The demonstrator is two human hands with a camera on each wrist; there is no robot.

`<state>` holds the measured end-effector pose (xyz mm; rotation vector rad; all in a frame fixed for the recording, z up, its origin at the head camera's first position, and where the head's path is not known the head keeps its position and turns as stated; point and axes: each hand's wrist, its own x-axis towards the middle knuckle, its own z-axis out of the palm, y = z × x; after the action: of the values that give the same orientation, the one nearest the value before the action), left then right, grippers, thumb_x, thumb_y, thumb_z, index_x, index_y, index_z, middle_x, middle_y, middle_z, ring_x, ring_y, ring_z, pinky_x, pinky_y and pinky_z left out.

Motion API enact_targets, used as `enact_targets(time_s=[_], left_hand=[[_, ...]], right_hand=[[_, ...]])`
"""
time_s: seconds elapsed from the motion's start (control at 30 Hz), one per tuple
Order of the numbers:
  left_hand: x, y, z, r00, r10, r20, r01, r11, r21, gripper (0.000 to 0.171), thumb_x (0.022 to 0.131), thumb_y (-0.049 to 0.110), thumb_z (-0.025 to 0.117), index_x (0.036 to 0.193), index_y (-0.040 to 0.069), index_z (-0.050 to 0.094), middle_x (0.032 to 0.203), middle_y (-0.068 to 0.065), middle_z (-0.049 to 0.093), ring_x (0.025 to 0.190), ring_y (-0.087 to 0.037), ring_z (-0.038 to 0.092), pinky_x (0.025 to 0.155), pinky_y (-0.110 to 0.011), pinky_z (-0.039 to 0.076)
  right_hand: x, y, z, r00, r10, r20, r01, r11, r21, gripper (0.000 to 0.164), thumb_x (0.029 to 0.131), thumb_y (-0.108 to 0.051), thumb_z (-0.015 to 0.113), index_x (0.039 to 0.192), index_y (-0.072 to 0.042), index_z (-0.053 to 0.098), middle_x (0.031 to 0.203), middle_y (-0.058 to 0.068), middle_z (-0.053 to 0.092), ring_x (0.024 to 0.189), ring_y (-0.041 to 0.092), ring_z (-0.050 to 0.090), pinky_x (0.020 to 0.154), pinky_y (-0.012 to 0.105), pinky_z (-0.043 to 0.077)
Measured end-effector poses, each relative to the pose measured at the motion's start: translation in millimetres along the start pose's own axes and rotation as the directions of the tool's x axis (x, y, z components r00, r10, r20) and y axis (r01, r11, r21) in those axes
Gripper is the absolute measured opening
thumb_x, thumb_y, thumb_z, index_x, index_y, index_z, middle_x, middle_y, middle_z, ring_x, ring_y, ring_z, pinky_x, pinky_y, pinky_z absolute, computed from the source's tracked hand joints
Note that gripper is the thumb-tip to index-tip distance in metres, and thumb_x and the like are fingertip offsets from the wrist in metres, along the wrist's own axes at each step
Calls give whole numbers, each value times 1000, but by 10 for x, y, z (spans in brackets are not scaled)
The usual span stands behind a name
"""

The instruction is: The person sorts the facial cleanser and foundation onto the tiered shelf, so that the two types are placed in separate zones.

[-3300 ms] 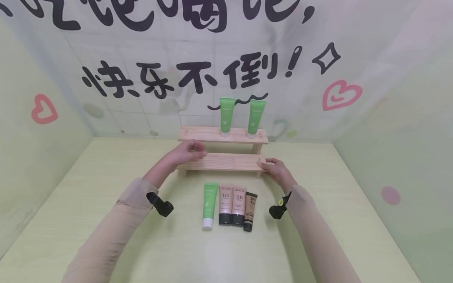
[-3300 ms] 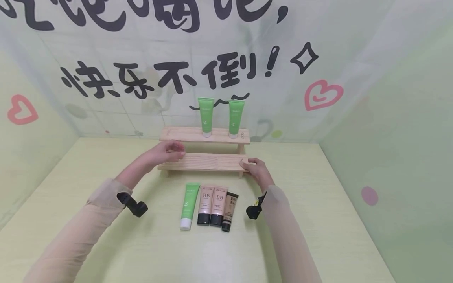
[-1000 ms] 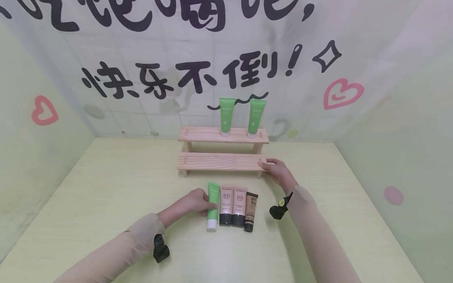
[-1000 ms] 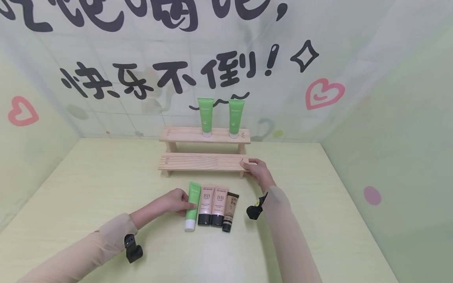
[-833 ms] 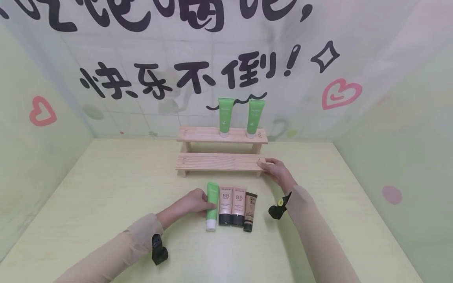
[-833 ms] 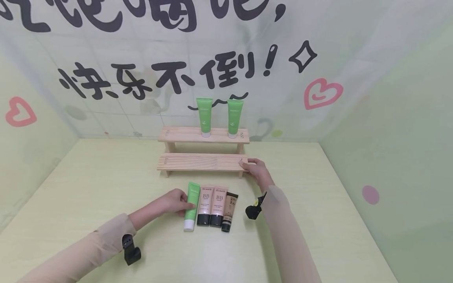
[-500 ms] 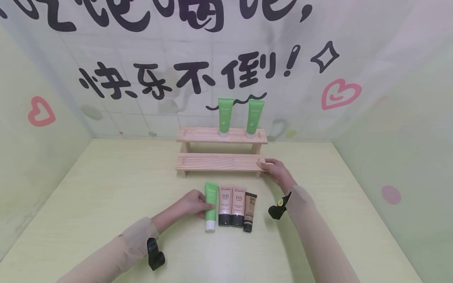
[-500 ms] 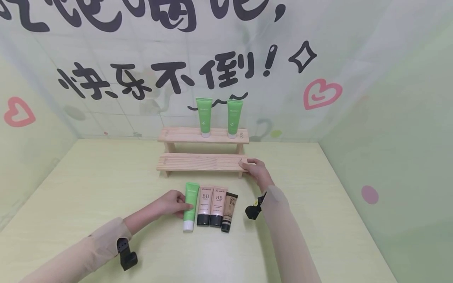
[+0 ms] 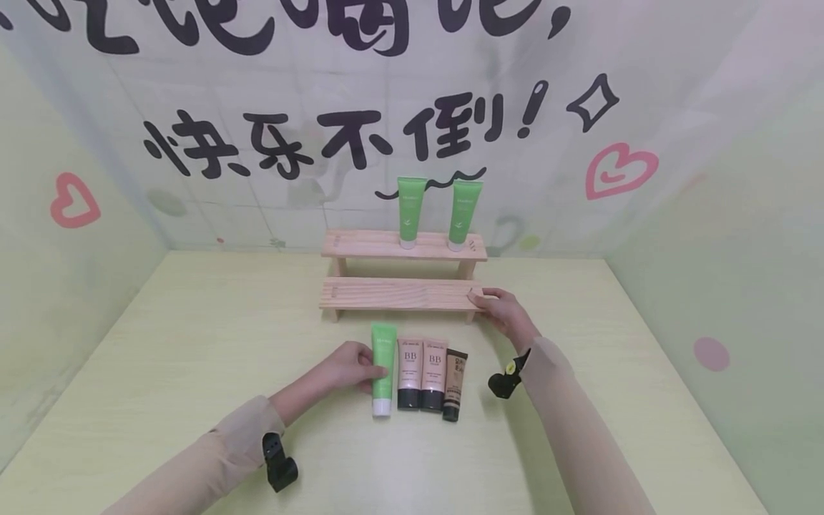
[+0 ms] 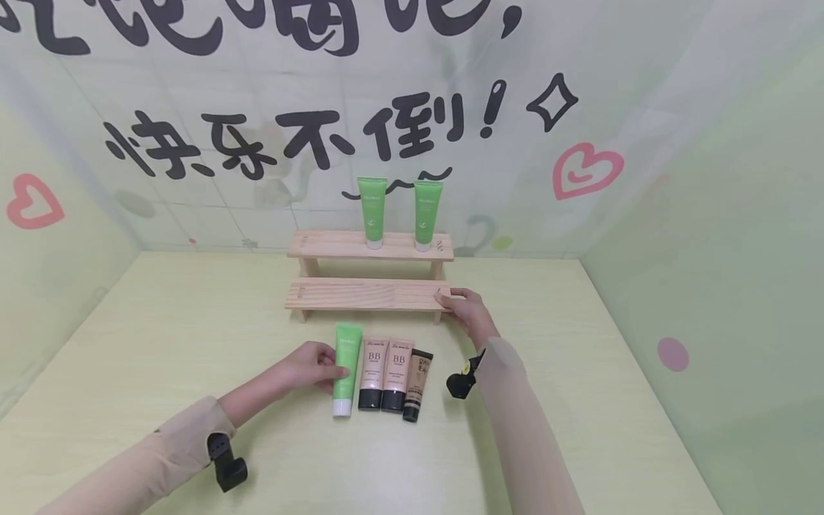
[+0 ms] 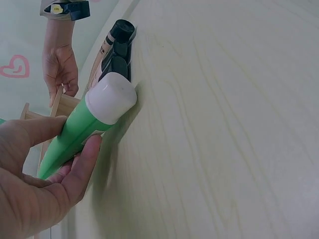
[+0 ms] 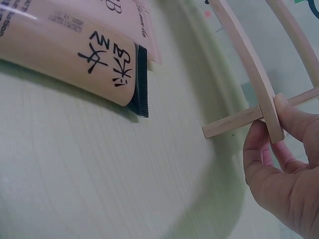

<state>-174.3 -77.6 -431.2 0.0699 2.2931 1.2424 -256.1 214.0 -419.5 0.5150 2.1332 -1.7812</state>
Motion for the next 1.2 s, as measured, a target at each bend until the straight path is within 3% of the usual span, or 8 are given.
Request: enact_targets(time_s=[0.3, 0.7, 1.0, 1.2], left_hand=[[-11, 36, -66, 1000, 20, -23, -20, 1000, -17, 42, 77, 19, 71, 107, -6, 56, 87, -11, 63, 70, -17, 61, 66, -27, 56], [-19, 80, -181, 997, 64, -38, -67, 995, -76, 49, 77, 14, 70, 115, -10, 50, 96, -16, 60, 76, -18, 61, 69, -28, 57], [3, 134, -295, 993, 106, -43, -110, 987, -116, 46, 78, 11, 69, 116, -8, 51, 98, -17, 60, 80, -19, 61, 70, -28, 57], [9, 193, -388, 989, 129, -71, -135, 987, -85, 47, 78, 12, 68, 117, -6, 49, 101, -16, 59, 85, -20, 60, 74, -27, 56]], right_hand=[[8, 1, 2, 1000, -1, -2, 1, 1000, 13, 58, 90, -18, 56, 138, 3, 30, 128, 19, 48, 85, 6, 56, 103, 31, 42], [22, 15, 2, 1000, -8, 9, 8, 1000, 15, 58, 90, -18, 56, 138, 4, 30, 131, 21, 46, 89, 9, 57, 104, 32, 41], [19, 9, 0, 1000, 3, 1, -3, 1000, 21, 59, 90, -18, 57, 138, 3, 30, 123, 16, 50, 81, 5, 56, 95, 25, 47], [24, 14, -2, 1000, 0, 5, 0, 1000, 19, 58, 91, -18, 56, 138, 3, 30, 128, 19, 47, 87, 8, 56, 99, 28, 44]])
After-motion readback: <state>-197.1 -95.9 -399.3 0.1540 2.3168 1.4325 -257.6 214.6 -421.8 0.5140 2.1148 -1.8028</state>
